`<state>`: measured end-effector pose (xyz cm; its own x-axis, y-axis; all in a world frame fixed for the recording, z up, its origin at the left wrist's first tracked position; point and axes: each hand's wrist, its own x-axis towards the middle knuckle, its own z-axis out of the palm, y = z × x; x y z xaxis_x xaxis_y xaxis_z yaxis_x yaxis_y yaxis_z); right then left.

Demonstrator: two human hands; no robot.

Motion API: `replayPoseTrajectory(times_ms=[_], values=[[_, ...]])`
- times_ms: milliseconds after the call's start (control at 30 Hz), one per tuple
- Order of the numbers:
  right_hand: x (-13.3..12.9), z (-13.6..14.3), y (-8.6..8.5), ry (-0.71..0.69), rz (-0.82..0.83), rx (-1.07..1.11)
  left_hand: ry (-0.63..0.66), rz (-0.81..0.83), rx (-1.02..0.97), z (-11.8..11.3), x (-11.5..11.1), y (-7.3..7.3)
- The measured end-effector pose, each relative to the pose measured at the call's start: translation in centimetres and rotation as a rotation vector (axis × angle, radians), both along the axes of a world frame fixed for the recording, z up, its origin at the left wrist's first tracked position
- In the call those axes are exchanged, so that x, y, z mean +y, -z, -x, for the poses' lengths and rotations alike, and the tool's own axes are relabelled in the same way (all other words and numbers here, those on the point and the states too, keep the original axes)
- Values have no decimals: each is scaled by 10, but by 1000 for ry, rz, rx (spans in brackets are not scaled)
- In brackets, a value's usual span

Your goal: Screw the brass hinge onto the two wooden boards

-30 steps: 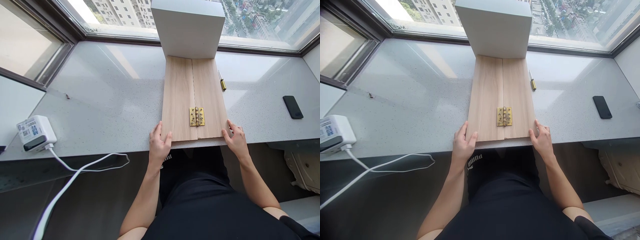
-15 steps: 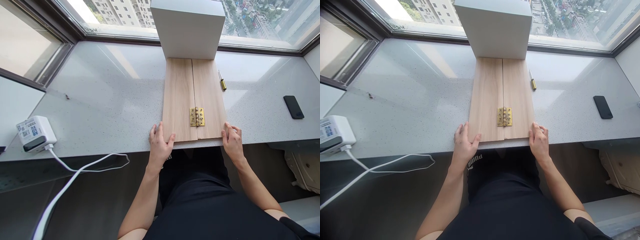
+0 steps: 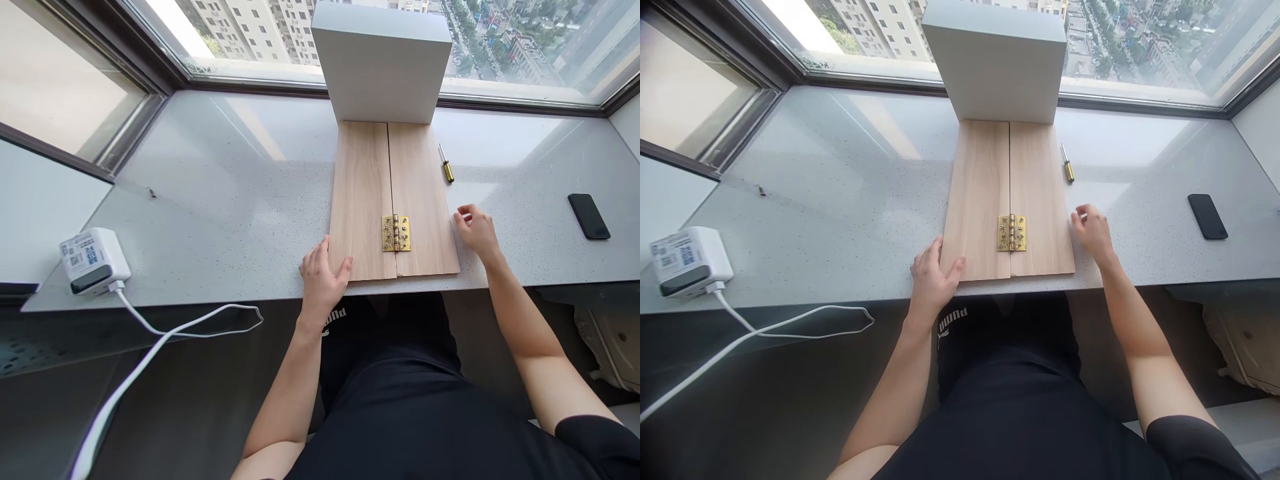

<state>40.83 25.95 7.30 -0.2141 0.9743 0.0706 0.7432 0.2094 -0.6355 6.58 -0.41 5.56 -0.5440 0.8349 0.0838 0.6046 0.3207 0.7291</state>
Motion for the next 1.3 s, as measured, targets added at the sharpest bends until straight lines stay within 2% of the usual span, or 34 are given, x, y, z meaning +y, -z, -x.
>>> replayPoseTrajectory(times_ms=[100, 200, 300, 400, 700, 933, 1067, 1167, 1300], values=[[67, 19, 5, 106, -34, -30, 4, -32, 2, 5, 6, 3], [118, 39, 7, 182, -71, -52, -9, -82, 12, 4, 9, 10], [148, 56, 9, 184, -68, -78, -51, -127, 34, -1, 10, 16], [159, 67, 13, 141, -66, -98, -70, -121, 50, -5, 12, 18], [147, 84, 13, 64, -118, -76, -69, -116, 82, -6, 14, 17], [102, 126, 15, -280, -167, -47, -51, -97, 61, -6, 13, 14], [85, 138, 12, -380, -161, -67, -4, -70, 51, -3, 10, 13], [80, 133, 8, -378, -163, -57, 76, -30, 29, 10, 11, 10], [73, 101, 9, -275, -186, -11, 151, 2, -53, 43, 29, 3]])
